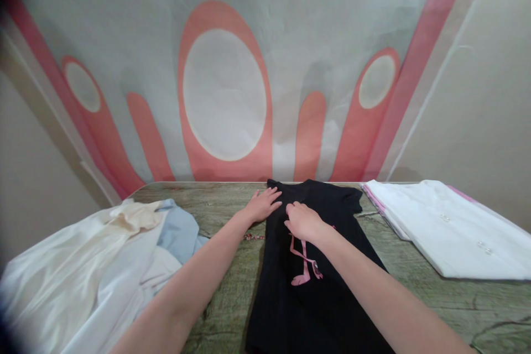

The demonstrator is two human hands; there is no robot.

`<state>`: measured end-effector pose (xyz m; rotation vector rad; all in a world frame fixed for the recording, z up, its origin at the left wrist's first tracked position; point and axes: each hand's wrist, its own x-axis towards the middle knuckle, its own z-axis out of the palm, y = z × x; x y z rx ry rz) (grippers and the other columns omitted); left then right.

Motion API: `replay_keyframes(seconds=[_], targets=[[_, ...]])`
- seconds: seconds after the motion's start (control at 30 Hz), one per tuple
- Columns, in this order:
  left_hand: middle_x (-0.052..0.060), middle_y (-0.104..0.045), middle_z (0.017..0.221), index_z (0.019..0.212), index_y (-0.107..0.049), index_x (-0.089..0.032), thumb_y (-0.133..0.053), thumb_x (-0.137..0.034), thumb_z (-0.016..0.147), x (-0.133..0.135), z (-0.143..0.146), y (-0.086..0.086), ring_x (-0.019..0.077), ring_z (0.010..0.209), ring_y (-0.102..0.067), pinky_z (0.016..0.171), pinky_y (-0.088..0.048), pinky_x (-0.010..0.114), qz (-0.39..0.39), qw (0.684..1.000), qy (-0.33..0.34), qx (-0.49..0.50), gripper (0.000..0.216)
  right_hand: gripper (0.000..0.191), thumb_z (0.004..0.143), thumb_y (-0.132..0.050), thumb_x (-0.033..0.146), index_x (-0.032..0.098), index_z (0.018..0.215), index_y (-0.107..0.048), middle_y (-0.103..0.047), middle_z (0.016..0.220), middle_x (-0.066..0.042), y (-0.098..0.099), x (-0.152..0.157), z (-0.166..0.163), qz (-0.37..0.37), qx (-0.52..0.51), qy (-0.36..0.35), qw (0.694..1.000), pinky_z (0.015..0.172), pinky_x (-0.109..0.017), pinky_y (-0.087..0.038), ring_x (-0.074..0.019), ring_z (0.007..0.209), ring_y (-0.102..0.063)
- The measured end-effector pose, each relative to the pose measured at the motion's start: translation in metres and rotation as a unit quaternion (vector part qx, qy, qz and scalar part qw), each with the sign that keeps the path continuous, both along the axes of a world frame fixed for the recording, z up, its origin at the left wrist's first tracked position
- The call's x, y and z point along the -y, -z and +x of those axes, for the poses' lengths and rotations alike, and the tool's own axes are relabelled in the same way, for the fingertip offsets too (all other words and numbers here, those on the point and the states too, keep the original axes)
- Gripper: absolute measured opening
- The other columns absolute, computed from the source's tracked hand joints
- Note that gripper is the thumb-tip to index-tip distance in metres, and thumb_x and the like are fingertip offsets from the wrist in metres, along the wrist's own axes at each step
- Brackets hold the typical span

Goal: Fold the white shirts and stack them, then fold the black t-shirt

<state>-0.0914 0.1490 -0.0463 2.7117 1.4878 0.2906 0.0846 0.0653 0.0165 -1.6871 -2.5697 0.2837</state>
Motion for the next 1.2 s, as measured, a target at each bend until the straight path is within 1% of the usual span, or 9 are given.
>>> replay_keyframes(seconds=[0.13, 0.23, 0.43, 0.6, 0.73, 0.8, 0.9, 1.03, 1.2], targets=[[0.003, -0.025, 0.145, 0.135, -0.032, -0.029, -0.024, -0.054, 0.090, -0.001, -0.001, 0.000, 0.0235, 0.132, -0.022, 0.104, -0.018, 0.051, 0.000, 1.000, -0.002, -0.008, 0.052, 0.029, 0.085, -0.042, 0.022, 0.012, 0.109, -0.055, -0.058, 0.107, -0.016, 0.014, 0.022, 0.001, 0.051, 0.014, 0.023, 0.998, 0.080, -0.036, -0.043, -0.0266, 0.097, -0.056], [0.003, -0.026, 0.145, 0.135, -0.032, -0.029, -0.024, -0.054, 0.091, 0.000, -0.001, 0.000, 0.0231, 0.132, -0.023, 0.105, -0.017, 0.049, 0.006, 1.000, -0.005, -0.008, 0.052, 0.038, 0.089, -0.035, 0.024, 0.009, 0.120, -0.050, -0.052, 0.122, -0.018, 0.024, 0.041, 0.004, 0.090, -0.012, -0.010, 0.996, 0.092, -0.038, -0.039, -0.0266, 0.111, -0.049], [0.006, -0.033, 0.142, 0.132, -0.039, -0.025, -0.031, -0.048, 0.091, 0.005, 0.001, -0.001, 0.0222, 0.129, -0.029, 0.105, -0.021, 0.044, 0.027, 0.999, -0.017, 0.003, 0.048, 0.048, 0.089, -0.035, 0.040, 0.012, 0.126, -0.049, -0.044, 0.135, -0.014, 0.037, 0.073, 0.008, 0.067, -0.056, -0.080, 0.993, 0.103, -0.041, -0.030, -0.0261, 0.124, -0.038], [0.007, -0.043, 0.134, 0.122, -0.050, -0.020, -0.037, -0.038, 0.090, 0.013, 0.005, -0.013, 0.0208, 0.123, -0.038, 0.104, -0.026, 0.036, 0.050, 0.998, -0.023, 0.013, 0.039, 0.051, 0.088, -0.034, 0.043, 0.013, 0.127, -0.049, -0.045, 0.134, -0.012, 0.045, 0.069, 0.024, 0.072, -0.050, -0.034, 0.996, 0.105, -0.041, -0.027, -0.0247, 0.126, -0.036], [0.009, -0.051, 0.125, 0.116, -0.054, -0.019, -0.031, -0.036, 0.092, 0.021, 0.015, -0.016, 0.0211, 0.115, -0.046, 0.101, -0.030, 0.035, 0.042, 0.999, -0.029, 0.009, 0.038, 0.062, 0.086, -0.027, 0.057, 0.020, 0.135, -0.038, -0.029, 0.145, -0.007, 0.057, 0.064, 0.034, 0.068, -0.003, 0.047, 0.997, 0.105, -0.054, -0.017, -0.0302, 0.133, -0.020], [0.011, -0.049, 0.128, 0.120, -0.052, -0.016, -0.026, -0.045, 0.092, 0.024, 0.020, -0.013, 0.0236, 0.119, -0.043, 0.101, -0.029, 0.039, 0.027, 0.999, -0.034, 0.004, 0.047, 0.066, 0.085, -0.021, 0.061, 0.023, 0.139, -0.030, -0.020, 0.148, -0.004, 0.061, 0.063, 0.035, 0.058, 0.014, 0.063, 0.996, 0.105, -0.056, -0.012, -0.0303, 0.135, -0.013], [0.012, -0.034, 0.140, 0.131, -0.040, -0.016, -0.020, -0.058, 0.089, 0.025, 0.023, -0.007, 0.0263, 0.129, -0.029, 0.103, -0.024, 0.045, 0.002, 0.999, -0.034, -0.004, 0.063, 0.070, 0.085, -0.016, 0.063, 0.022, 0.142, -0.021, -0.013, 0.149, -0.004, 0.062, 0.062, 0.035, 0.040, 0.026, 0.057, 0.997, 0.105, -0.056, -0.009, -0.0294, 0.135, -0.008], [0.008, -0.018, 0.147, 0.139, -0.026, -0.020, -0.011, -0.063, 0.087, 0.014, 0.018, -0.003, 0.0254, 0.134, -0.017, 0.105, -0.017, 0.049, -0.038, 0.998, -0.037, -0.018, 0.070, 0.069, 0.085, -0.017, 0.062, 0.024, 0.142, -0.016, -0.013, 0.149, -0.004, 0.057, 0.052, 0.040, 0.032, 0.016, 0.020, 0.999, 0.105, -0.055, -0.010, -0.0286, 0.135, -0.010], [0.005, -0.014, 0.148, 0.140, -0.022, -0.024, -0.011, -0.063, 0.086, -0.007, 0.013, -0.004, 0.0246, 0.135, -0.012, 0.106, -0.012, 0.049, -0.045, 0.997, -0.053, -0.026, 0.068, 0.068, 0.085, -0.022, 0.061, 0.025, 0.142, -0.016, -0.014, 0.149, -0.005, 0.053, 0.030, 0.044, 0.033, 0.000, 0.000, 0.999, 0.105, -0.055, -0.011, -0.0281, 0.135, -0.012]])
